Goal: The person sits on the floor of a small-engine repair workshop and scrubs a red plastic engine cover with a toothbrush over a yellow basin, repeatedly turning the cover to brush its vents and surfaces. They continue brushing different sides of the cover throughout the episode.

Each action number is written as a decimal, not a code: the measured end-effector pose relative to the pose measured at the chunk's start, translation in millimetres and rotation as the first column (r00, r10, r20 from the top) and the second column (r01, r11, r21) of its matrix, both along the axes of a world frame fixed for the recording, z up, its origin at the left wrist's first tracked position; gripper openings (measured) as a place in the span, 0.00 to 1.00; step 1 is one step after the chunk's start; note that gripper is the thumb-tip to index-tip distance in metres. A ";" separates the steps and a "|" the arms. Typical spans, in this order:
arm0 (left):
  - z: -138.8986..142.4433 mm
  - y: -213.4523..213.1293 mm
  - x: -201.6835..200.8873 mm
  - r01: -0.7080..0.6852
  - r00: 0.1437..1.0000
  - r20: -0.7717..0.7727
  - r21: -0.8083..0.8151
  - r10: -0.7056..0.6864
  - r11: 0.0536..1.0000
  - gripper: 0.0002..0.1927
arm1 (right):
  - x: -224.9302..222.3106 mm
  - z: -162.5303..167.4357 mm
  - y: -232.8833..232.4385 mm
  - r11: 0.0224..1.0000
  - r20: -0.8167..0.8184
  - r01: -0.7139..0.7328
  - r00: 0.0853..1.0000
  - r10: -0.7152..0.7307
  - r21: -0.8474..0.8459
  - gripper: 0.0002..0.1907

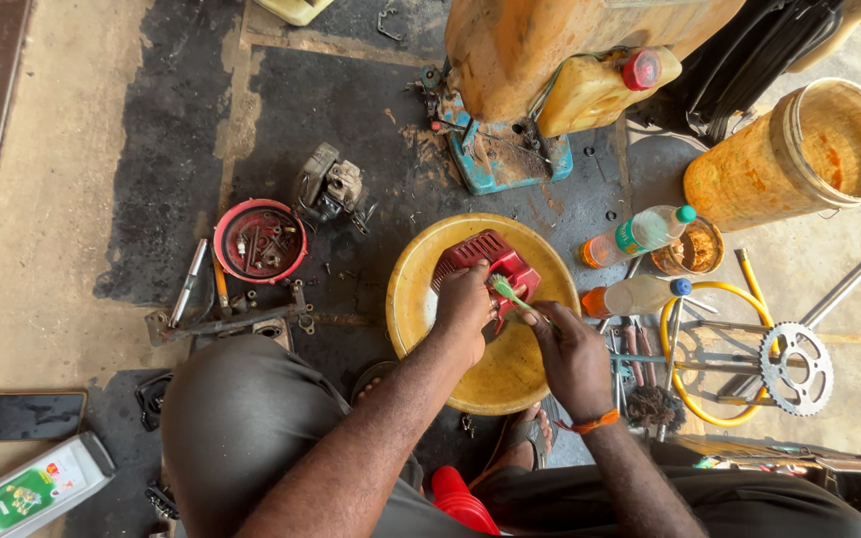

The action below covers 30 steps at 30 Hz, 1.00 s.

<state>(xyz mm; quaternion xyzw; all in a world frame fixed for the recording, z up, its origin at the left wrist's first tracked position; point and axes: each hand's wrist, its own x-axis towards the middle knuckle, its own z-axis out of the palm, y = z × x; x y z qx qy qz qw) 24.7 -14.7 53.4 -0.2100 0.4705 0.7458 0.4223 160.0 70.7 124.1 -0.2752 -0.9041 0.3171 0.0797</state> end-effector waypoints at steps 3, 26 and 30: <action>4.3 -0.8 -4.2 -0.102 0.991 -0.086 0.055 0.106 0.993 0.12 | 3.9 5.3 12.2 0.996 0.023 -0.092 0.995 0.093 -0.011 0.16; 56.2 -9.3 -3.4 0.087 0.718 -0.633 -0.330 -0.289 0.940 0.18 | 8.9 -21.8 13.7 0.446 0.175 0.166 0.984 -0.021 -0.879 0.22; 53.8 -6.6 -3.9 0.111 0.683 -0.671 -0.297 -0.290 0.949 0.17 | 9.1 -6.3 21.4 0.539 0.178 0.147 0.984 0.004 -0.830 0.22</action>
